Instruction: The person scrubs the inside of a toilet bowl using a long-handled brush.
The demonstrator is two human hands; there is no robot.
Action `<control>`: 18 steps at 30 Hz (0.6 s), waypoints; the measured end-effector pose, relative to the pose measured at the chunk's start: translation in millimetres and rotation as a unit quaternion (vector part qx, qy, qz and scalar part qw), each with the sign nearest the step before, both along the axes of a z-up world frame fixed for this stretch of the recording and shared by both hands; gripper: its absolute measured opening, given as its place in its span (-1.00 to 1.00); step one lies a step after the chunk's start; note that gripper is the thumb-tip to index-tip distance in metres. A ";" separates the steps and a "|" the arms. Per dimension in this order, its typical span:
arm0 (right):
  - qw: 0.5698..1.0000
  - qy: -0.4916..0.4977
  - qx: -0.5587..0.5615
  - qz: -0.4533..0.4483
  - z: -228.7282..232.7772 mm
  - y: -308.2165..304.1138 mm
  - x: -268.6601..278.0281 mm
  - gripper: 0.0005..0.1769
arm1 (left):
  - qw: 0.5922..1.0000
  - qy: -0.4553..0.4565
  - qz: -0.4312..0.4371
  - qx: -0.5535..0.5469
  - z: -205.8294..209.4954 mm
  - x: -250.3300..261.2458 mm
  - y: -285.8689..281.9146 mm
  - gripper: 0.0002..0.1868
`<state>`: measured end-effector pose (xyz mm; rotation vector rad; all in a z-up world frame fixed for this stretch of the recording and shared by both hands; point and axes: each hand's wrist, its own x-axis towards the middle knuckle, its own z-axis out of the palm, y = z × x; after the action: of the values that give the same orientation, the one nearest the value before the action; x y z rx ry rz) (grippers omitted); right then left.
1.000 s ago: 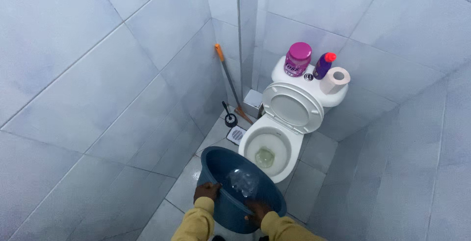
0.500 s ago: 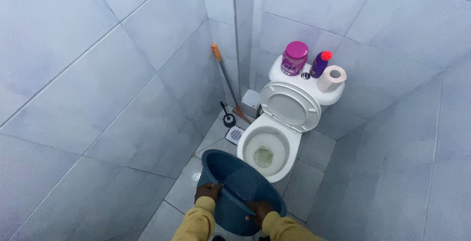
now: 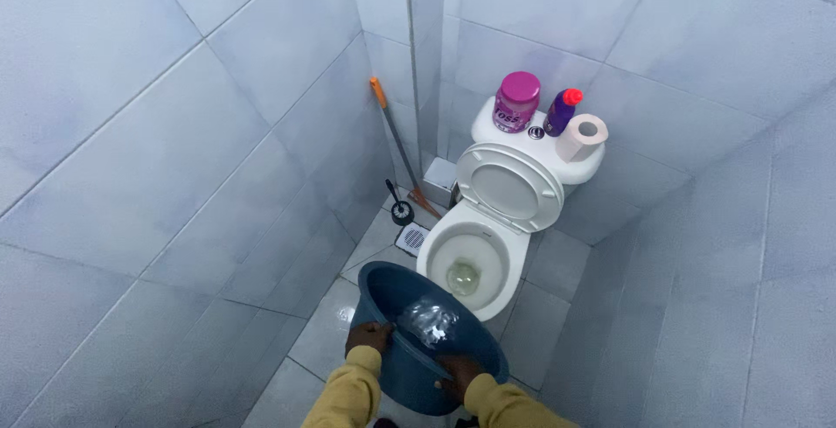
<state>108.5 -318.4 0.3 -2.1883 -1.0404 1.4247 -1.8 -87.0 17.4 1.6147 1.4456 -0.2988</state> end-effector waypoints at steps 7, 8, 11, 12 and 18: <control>0.998 0.054 0.013 -0.034 -1.8 1.4 0.6 -0.53 | 1.000 -0.018 0.001 0.007 -14.7 4.2 0.5 -0.61; 0.999 0.043 0.000 -0.024 1.8 2.1 1.9 -0.52 | 1.000 -0.010 -0.006 0.018 -16.9 6.1 0.2 -0.60; 0.998 0.063 0.009 -0.029 5.1 -0.2 5.8 -0.47 | 1.000 -0.012 -0.011 0.023 -16.3 10.9 0.0 -0.61; 0.996 0.078 0.020 -0.038 4.8 -1.0 7.3 -0.44 | 1.000 -0.017 -0.011 0.021 -14.5 13.2 0.4 -0.61; 0.991 0.085 0.033 -0.095 15.6 -8.4 3.2 -0.45 | 1.000 -0.001 0.002 -0.005 -2.2 26.1 -4.9 -0.60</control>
<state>111.7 -326.8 15.8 -2.0189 -0.7852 1.4397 24.4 -91.9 15.2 1.6028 1.4443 -0.3012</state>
